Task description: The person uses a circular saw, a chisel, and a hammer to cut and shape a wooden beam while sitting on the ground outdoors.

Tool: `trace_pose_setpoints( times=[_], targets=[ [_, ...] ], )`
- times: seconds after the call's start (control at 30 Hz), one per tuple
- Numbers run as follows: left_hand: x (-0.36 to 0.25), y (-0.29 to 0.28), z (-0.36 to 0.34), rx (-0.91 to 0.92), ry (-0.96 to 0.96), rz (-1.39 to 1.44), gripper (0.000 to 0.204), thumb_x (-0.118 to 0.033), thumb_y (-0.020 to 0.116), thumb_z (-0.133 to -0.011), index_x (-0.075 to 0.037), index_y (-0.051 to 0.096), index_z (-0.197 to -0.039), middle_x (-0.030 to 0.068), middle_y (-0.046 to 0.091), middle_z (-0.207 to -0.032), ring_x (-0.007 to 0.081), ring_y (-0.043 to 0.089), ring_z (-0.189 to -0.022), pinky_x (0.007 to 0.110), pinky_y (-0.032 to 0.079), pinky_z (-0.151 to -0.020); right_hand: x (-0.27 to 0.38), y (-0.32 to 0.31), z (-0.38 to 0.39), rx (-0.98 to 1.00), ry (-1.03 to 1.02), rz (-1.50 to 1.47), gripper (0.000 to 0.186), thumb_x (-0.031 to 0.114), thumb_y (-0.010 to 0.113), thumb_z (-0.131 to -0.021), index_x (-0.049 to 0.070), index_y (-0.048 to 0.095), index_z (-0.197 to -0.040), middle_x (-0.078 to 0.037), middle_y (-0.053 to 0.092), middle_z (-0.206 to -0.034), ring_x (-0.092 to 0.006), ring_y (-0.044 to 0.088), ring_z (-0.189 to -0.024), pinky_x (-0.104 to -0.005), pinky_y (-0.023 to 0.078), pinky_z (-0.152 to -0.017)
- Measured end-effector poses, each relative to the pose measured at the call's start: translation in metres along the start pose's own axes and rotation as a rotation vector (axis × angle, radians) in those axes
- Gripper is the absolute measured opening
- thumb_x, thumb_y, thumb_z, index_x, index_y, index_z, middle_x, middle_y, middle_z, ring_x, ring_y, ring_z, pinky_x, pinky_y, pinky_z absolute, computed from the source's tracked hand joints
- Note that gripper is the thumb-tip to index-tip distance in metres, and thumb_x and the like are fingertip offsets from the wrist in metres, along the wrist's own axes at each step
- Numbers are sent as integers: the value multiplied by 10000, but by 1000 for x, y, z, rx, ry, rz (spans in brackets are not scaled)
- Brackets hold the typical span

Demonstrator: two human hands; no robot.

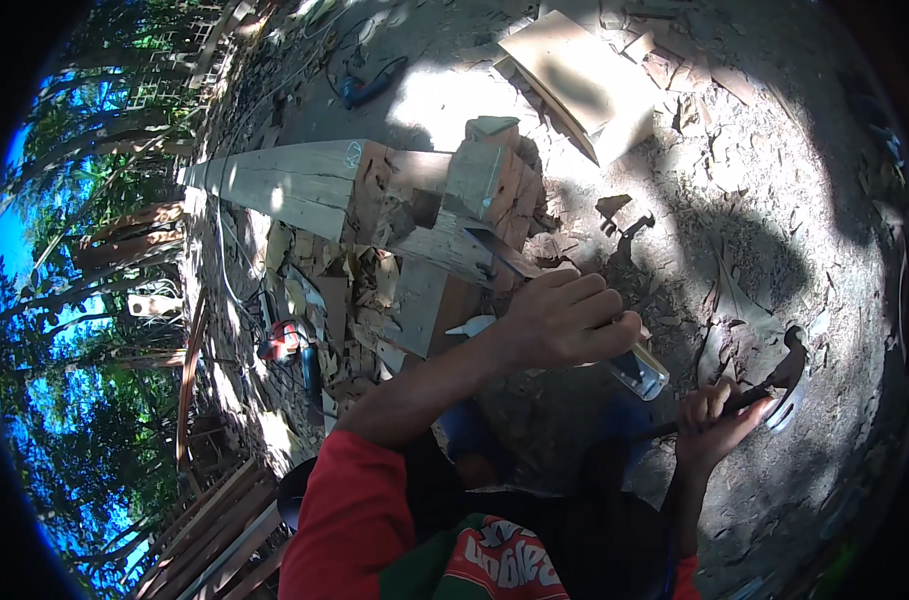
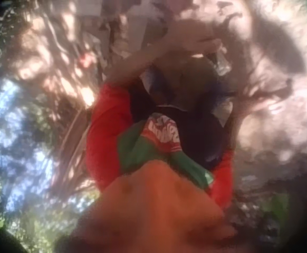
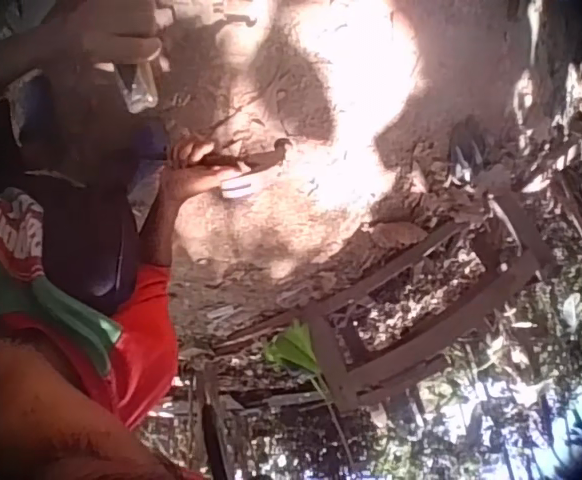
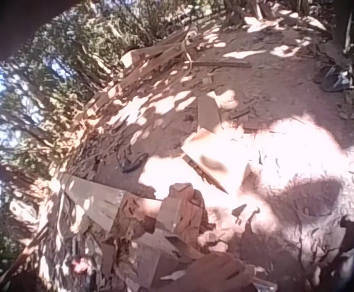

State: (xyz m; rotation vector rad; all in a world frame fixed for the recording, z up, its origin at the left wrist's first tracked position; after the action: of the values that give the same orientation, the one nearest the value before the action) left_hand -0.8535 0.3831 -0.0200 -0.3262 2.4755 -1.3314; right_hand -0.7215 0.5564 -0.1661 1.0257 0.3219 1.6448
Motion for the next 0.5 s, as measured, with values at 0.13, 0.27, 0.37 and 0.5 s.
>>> trace_pose_setpoints(
  times=[0.13, 0.27, 0.37, 0.5],
  targets=[
    [-1, 0, -5, -84, 15, 22, 305, -238, 839, -694, -152, 596, -856, -58, 468, -652, 90, 518, -566, 243, 372, -474, 3, 12, -1, 177, -28, 5, 708, 814, 305, -904, 166, 299, -621, 46, 203, -465, -77, 170, -334, -245, 145, -306],
    [0, -3, -11, -120, -8, 58, 320, -225, 852, -689, -150, 594, -864, -61, 452, -632, 91, 498, -537, 241, 360, -458, 6, 10, 0, 155, -14, -49, 728, 836, 279, -887, 160, 314, -620, 32, 218, -458, -91, 178, -345, -259, 149, -318],
    [-2, -5, -12, -135, 12, 22, 321, -236, 851, -687, -150, 594, -858, -60, 463, -635, 89, 502, -543, 237, 364, -464, 4, 2, -1, 112, 44, -147, 781, 882, 221, -853, 148, 342, -617, 5, 254, -438, -117, 205, -353, -279, 165, -339],
    [-1, -1, -11, -66, -21, 62, 195, -157, 702, -756, -153, 606, -926, -29, 501, -726, 120, 548, -649, 261, 439, -528, 4, -1, -1, 77, 44, -86, 779, 883, 217, -853, 150, 344, -622, 8, 242, -429, -116, 197, -353, -280, 158, -342]
  ],
)
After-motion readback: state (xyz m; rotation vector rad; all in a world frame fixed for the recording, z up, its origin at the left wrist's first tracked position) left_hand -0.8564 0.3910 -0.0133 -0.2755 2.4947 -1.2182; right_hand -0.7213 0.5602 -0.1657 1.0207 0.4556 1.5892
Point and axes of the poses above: each hand's wrist, its own z-axis away from the middle knuckle, its own y-axis out of the palm, x = y × z, the point moved 8 cm from there along -z, towards the middle knuckle
